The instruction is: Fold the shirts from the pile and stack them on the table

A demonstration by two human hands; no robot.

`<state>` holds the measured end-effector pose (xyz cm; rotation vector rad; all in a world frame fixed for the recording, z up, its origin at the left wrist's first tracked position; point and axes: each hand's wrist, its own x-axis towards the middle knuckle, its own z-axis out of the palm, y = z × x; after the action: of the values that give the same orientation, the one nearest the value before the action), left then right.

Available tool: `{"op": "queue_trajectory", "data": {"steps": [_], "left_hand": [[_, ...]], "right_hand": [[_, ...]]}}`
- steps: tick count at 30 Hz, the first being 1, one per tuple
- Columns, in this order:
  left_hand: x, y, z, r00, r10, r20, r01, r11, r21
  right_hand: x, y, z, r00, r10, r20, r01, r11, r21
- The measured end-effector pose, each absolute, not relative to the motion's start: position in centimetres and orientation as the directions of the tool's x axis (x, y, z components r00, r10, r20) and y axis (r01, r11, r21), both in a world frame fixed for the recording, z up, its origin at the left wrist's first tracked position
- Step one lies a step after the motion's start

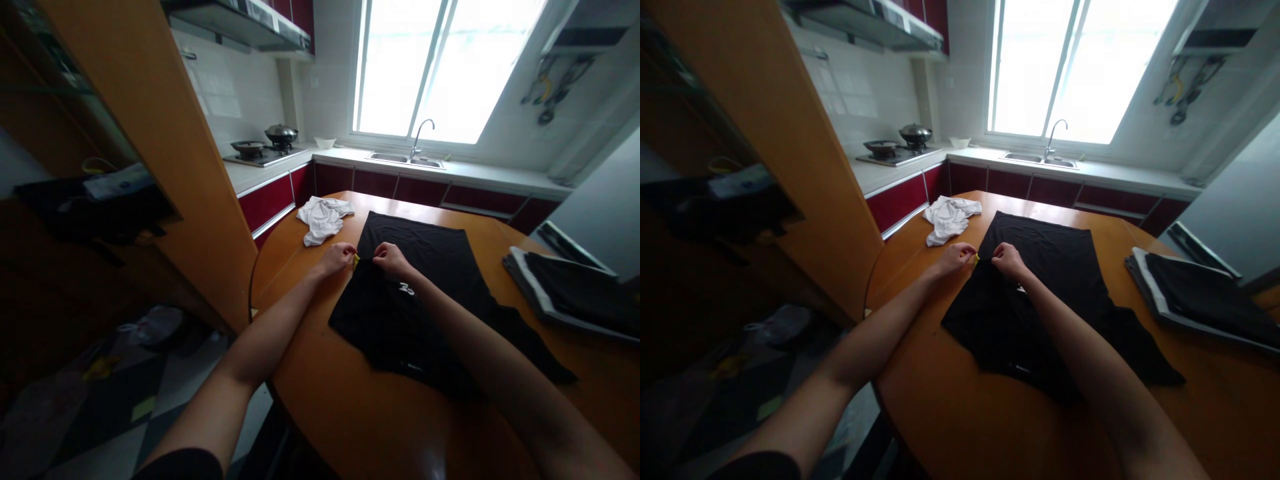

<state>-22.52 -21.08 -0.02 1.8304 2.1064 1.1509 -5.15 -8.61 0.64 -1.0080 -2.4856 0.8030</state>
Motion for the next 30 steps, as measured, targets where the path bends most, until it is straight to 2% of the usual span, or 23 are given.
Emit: {"op": "queue_trajectory", "data": {"steps": [5, 8, 11, 13, 18, 24, 27, 30], "left_hand": [[-22.4, -21.2, -0.1, -0.203, 0.883, 0.423, 0.830, -0.073, 0.553], [-22.2, -21.3, 0.0, -0.127, 0.886, 0.446, 0.838, -0.145, 0.526], [-21.8, -21.2, -0.3, -0.073, 0.886, 0.459, 0.822, -0.207, 0.530], [-21.4, -21.0, -0.7, -0.024, 0.889, 0.457, 0.814, -0.247, 0.525], [-20.7, -20.4, -1.9, 0.148, 0.890, 0.431, 0.807, -0.361, 0.468], [-20.2, -20.3, -2.3, 0.162, 0.910, 0.382, 0.820, -0.339, 0.461], [-20.1, -20.5, -2.2, 0.147, 0.915, 0.375, 0.835, -0.318, 0.449], [-20.0, -20.5, -2.3, 0.136, 0.911, 0.389, 0.834, -0.317, 0.452]], "right_hand": [[-4.4, -9.7, 0.5, -0.666, 0.737, 0.114, 0.551, 0.590, -0.590], [-3.3, -10.9, 0.8, -0.641, 0.748, 0.170, 0.590, 0.622, -0.514], [-1.3, -12.4, 1.5, -0.651, 0.746, 0.142, 0.629, 0.635, -0.449], [0.6, -13.8, 2.0, -0.712, 0.694, 0.105, 0.601, 0.680, -0.420], [5.2, -17.5, 1.8, -0.897, 0.423, 0.125, 0.369, 0.875, -0.313], [5.9, -19.1, 1.5, -0.898, 0.394, 0.197, 0.377, 0.918, -0.118], [5.6, -18.9, 2.8, -0.880, 0.372, 0.295, 0.383, 0.924, -0.021], [5.8, -18.6, 3.9, -0.881, 0.293, 0.371, 0.334, 0.941, 0.049]]}}
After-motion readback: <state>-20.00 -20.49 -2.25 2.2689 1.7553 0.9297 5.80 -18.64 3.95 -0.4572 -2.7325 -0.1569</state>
